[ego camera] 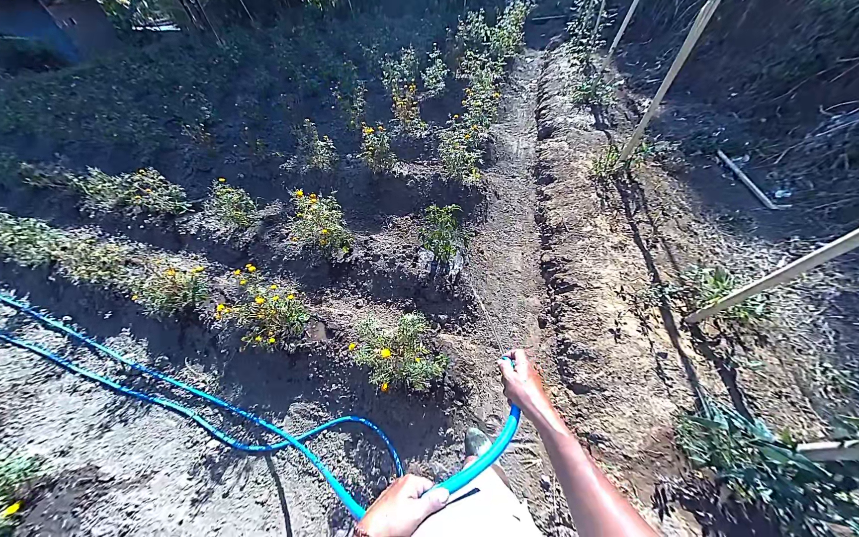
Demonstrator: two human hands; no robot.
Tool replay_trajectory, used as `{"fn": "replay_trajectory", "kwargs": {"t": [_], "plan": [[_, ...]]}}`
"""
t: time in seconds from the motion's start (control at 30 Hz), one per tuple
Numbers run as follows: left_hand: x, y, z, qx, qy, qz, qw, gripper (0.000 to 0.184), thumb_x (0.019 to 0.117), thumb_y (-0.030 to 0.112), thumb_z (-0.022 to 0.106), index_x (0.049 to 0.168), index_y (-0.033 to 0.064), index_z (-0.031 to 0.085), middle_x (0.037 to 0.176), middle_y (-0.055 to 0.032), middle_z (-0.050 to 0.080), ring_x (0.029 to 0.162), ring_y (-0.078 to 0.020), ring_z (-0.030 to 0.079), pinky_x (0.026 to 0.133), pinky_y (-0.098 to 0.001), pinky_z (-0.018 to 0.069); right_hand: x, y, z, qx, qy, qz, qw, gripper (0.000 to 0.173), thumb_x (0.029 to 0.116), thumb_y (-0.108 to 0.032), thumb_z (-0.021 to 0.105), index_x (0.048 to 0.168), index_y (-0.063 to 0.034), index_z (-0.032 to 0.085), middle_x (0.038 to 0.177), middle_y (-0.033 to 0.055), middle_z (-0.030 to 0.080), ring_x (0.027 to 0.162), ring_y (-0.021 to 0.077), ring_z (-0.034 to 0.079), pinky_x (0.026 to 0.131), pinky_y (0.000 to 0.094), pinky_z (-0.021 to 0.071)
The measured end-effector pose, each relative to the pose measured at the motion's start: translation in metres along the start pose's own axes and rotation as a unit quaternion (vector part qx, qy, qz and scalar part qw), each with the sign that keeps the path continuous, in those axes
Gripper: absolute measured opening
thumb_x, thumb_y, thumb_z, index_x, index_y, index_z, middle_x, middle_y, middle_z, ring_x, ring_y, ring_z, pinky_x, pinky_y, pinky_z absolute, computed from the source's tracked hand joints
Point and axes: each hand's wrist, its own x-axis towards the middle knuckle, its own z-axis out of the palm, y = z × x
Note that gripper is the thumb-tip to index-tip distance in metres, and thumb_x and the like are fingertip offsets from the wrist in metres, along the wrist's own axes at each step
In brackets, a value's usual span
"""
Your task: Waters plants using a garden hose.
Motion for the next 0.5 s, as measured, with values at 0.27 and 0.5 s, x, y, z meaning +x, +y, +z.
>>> {"fn": "replay_trajectory", "kwargs": {"t": [0.27,0.5], "plan": [[-0.012,0.005,0.008,0.028,0.037,-0.003,0.999,0.057,0.1048,0.05,0.047,0.083,0.0,0.062,0.074,-0.0133,0.058,0.073,-0.0278,0.058,0.071,-0.0536,0.0472,-0.001,0.005,0.014,0.027,-0.007,-0.055,0.998,0.037,0.1087,-0.019,0.048,0.139,0.0028,0.046,0.09,0.0223,0.062,0.065,0.0301,0.06,0.063,0.0508,0.053],[-0.037,0.013,0.031,-0.013,0.164,-0.015,0.986,0.056,0.1057,0.047,0.047,0.082,-0.0023,0.061,0.075,-0.0169,0.058,0.075,-0.0332,0.059,0.072,-0.0567,0.0463,0.026,-0.039,0.079,-0.008,-0.228,-0.063,0.971,0.033,0.1109,-0.02,0.045,0.139,-0.0027,0.044,0.078,0.0069,0.05,0.053,0.0138,0.047,0.05,0.0333,0.0446]]}}
